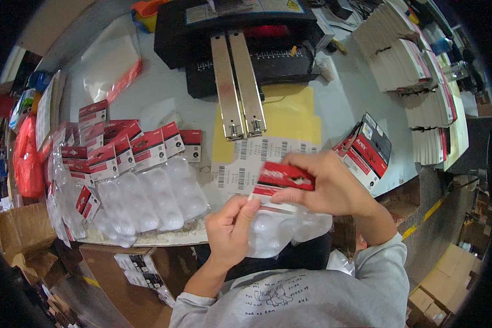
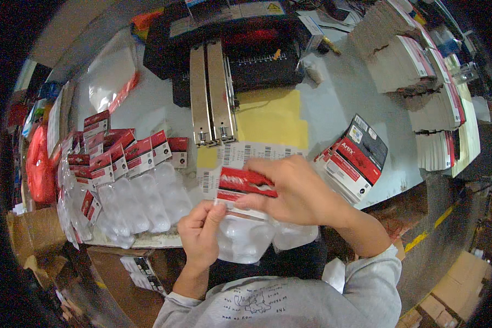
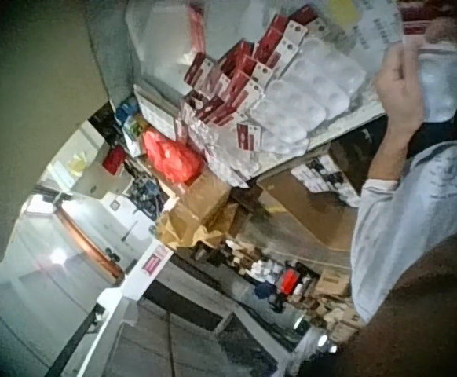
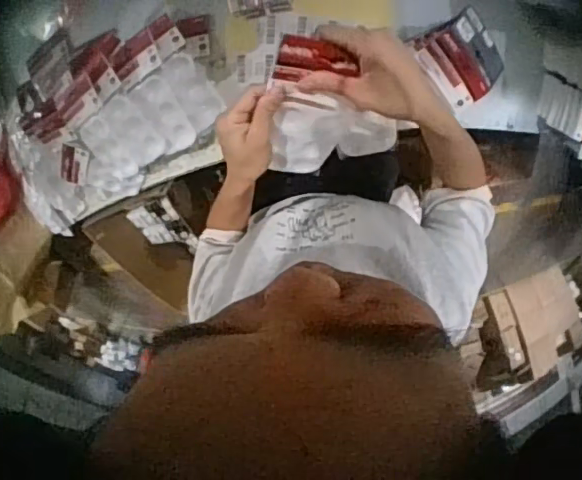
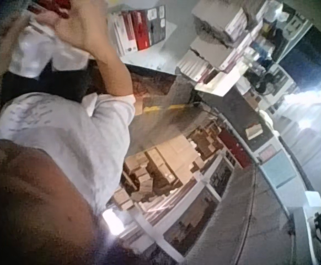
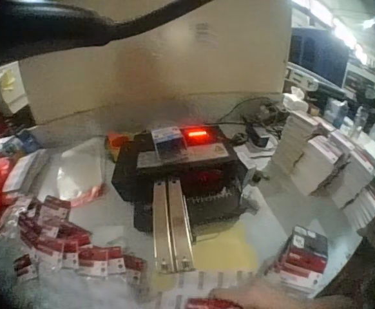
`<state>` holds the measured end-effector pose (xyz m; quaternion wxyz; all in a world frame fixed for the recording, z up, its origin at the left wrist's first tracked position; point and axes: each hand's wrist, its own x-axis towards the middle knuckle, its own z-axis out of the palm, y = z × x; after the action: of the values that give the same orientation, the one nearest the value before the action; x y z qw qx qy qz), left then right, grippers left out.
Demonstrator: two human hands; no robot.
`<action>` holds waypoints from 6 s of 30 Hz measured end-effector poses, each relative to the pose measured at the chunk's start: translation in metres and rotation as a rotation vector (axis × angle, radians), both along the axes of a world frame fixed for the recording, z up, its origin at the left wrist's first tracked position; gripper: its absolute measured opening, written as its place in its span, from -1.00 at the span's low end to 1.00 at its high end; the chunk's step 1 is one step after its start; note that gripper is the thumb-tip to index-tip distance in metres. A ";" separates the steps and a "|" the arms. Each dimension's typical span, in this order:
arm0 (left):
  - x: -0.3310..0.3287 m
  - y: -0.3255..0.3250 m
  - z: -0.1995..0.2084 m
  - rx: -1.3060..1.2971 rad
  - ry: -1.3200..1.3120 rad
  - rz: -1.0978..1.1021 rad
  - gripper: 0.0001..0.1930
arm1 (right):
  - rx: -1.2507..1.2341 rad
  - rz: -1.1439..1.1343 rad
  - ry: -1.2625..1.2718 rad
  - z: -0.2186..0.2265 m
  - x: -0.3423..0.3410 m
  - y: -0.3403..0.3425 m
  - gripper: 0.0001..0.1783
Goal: The person repeatedly places white plastic mixing palettes into clear plastic bags, then inserts red Artix header cards into the bags to seal them. The finished packages are stacked on the table. The person also briefly places a stack of finished packages into a cardboard box.
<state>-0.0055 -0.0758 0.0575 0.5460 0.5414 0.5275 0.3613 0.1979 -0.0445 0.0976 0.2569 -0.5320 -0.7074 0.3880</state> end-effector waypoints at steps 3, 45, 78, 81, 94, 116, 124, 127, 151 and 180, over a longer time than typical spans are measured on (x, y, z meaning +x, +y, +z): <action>-0.002 0.004 -0.007 -0.011 -0.125 0.238 -0.82 | -0.183 -0.226 0.005 -0.008 0.011 0.002 -0.63; 0.007 0.072 -0.054 0.079 0.131 0.232 -0.69 | -0.320 -0.452 0.408 -0.059 -0.008 0.031 -0.77; 0.029 -0.003 -0.031 -0.273 -0.560 0.054 -0.85 | 0.129 -0.630 -0.651 -0.034 0.103 -0.067 0.05; 0.019 0.006 -0.043 -0.195 -0.351 0.159 -0.84 | 0.139 -0.603 -0.675 -0.032 0.102 -0.065 0.05; 0.003 0.072 -0.018 0.834 0.464 0.224 -0.80 | 0.613 -0.273 -0.262 -0.022 -0.030 0.031 -0.60; 0.007 0.067 -0.045 1.073 0.499 0.182 -0.83 | 0.856 -0.370 -0.430 -0.043 -0.037 0.024 -0.74; -0.006 0.036 -0.048 1.047 0.505 0.069 -0.85 | 0.664 -0.308 -0.176 -0.058 -0.037 -0.005 -0.88; -0.018 0.008 -0.050 1.025 0.419 0.010 -0.81 | 0.554 -0.163 -0.151 -0.038 -0.030 -0.019 -0.91; -0.049 -0.018 -0.078 0.881 0.212 0.167 -0.93 | 0.707 -0.595 -0.833 -0.007 -0.002 0.210 -0.85; -0.023 -0.034 -0.034 -0.194 -0.768 0.293 -0.83 | 0.944 -0.247 -0.391 -0.034 -0.038 -0.024 -0.71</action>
<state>-0.0288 -0.1099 0.0233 0.6944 0.2327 0.3887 0.5591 0.1596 -0.0687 0.0632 0.3754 -0.5004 -0.7720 -0.1127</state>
